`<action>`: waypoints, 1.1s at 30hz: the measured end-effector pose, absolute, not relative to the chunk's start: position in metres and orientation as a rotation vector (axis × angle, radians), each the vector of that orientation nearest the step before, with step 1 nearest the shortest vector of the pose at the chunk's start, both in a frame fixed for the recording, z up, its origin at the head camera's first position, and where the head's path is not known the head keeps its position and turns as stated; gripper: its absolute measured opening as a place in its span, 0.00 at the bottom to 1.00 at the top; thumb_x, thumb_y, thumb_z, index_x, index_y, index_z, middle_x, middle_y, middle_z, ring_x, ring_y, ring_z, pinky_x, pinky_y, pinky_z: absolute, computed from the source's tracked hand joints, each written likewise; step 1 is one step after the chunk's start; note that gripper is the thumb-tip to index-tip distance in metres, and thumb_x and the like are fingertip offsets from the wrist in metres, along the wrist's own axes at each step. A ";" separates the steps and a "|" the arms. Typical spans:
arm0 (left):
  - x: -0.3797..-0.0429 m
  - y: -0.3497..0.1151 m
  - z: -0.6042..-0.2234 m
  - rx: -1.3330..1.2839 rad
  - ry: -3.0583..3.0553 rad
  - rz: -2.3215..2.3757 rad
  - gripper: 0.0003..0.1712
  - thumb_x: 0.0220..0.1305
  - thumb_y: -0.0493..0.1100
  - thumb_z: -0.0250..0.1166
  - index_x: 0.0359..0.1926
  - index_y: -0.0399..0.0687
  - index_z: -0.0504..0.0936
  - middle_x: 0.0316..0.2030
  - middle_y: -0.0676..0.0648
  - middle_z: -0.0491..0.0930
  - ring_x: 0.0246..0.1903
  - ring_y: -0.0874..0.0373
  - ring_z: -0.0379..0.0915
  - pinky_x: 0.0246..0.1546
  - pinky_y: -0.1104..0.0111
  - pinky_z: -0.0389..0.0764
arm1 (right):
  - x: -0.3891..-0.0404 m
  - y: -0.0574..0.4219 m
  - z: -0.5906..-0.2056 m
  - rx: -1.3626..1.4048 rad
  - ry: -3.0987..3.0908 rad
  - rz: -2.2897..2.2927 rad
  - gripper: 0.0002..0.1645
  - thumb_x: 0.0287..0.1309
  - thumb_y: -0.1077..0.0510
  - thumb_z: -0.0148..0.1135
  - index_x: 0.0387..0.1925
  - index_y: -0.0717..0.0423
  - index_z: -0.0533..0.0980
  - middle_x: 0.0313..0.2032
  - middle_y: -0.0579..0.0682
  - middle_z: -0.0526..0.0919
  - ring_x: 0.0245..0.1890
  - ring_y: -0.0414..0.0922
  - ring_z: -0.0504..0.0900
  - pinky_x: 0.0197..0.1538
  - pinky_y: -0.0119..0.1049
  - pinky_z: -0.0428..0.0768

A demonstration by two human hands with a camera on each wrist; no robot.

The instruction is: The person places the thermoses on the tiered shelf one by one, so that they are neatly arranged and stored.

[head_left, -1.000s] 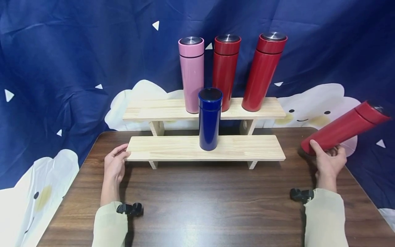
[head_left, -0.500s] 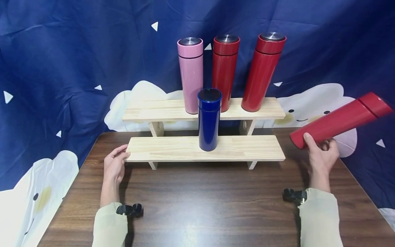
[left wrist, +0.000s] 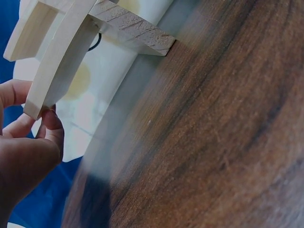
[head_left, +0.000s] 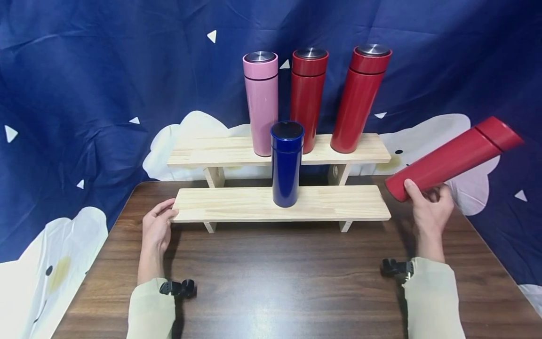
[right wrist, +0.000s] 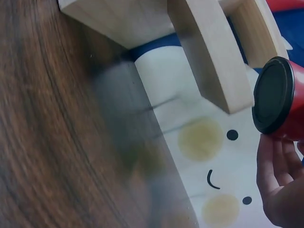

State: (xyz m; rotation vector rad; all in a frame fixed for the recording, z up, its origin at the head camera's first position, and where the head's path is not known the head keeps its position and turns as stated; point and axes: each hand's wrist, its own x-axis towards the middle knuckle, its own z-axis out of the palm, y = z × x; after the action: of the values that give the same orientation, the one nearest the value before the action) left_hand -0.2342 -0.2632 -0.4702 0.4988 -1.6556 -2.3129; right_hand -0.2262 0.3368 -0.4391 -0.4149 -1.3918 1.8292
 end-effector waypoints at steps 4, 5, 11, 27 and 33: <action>-0.234 -0.263 -0.470 0.478 -1.660 -2.309 0.20 0.58 0.18 0.57 0.45 0.35 0.86 0.34 0.50 0.82 0.39 0.59 0.75 0.39 0.76 0.77 | -0.226 0.328 -0.436 -0.379 -1.404 1.831 0.23 0.43 0.70 0.78 0.42 0.53 0.80 0.37 0.47 0.84 0.38 0.40 0.81 0.42 0.26 0.78; -0.234 -0.264 -0.470 0.475 -1.663 -2.303 0.20 0.57 0.18 0.57 0.45 0.35 0.86 0.34 0.50 0.82 0.40 0.59 0.75 0.40 0.76 0.77 | -0.226 0.326 -0.435 -0.371 -1.410 1.833 0.24 0.43 0.70 0.78 0.43 0.53 0.80 0.37 0.47 0.84 0.39 0.40 0.80 0.43 0.26 0.77; -0.235 -0.263 -0.470 0.476 -1.672 -2.280 0.20 0.55 0.19 0.58 0.43 0.38 0.87 0.35 0.49 0.81 0.40 0.59 0.75 0.41 0.75 0.77 | -0.226 0.317 -0.432 -0.336 -1.446 1.861 0.26 0.44 0.70 0.78 0.48 0.54 0.80 0.41 0.49 0.83 0.42 0.41 0.81 0.43 0.26 0.78; -0.232 -0.262 -0.467 0.484 -1.675 -2.305 0.20 0.58 0.18 0.58 0.47 0.34 0.85 0.35 0.50 0.82 0.40 0.60 0.75 0.40 0.77 0.77 | -0.227 0.292 -0.429 -0.257 -1.550 1.857 0.28 0.45 0.69 0.77 0.51 0.54 0.79 0.42 0.48 0.84 0.41 0.41 0.82 0.43 0.25 0.78; -0.232 -0.263 -0.467 0.489 -1.680 -2.305 0.20 0.57 0.18 0.58 0.46 0.36 0.86 0.35 0.50 0.82 0.39 0.60 0.76 0.40 0.76 0.77 | -0.227 0.284 -0.429 -0.230 -1.565 1.860 0.28 0.44 0.69 0.77 0.50 0.54 0.80 0.41 0.48 0.84 0.40 0.41 0.82 0.43 0.25 0.78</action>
State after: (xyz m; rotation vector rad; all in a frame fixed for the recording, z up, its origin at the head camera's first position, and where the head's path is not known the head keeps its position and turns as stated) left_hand -0.2319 -0.2629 -0.4673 0.4888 -1.6799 -2.3049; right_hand -0.2267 0.2843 -0.4289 -0.2302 -1.5648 1.8604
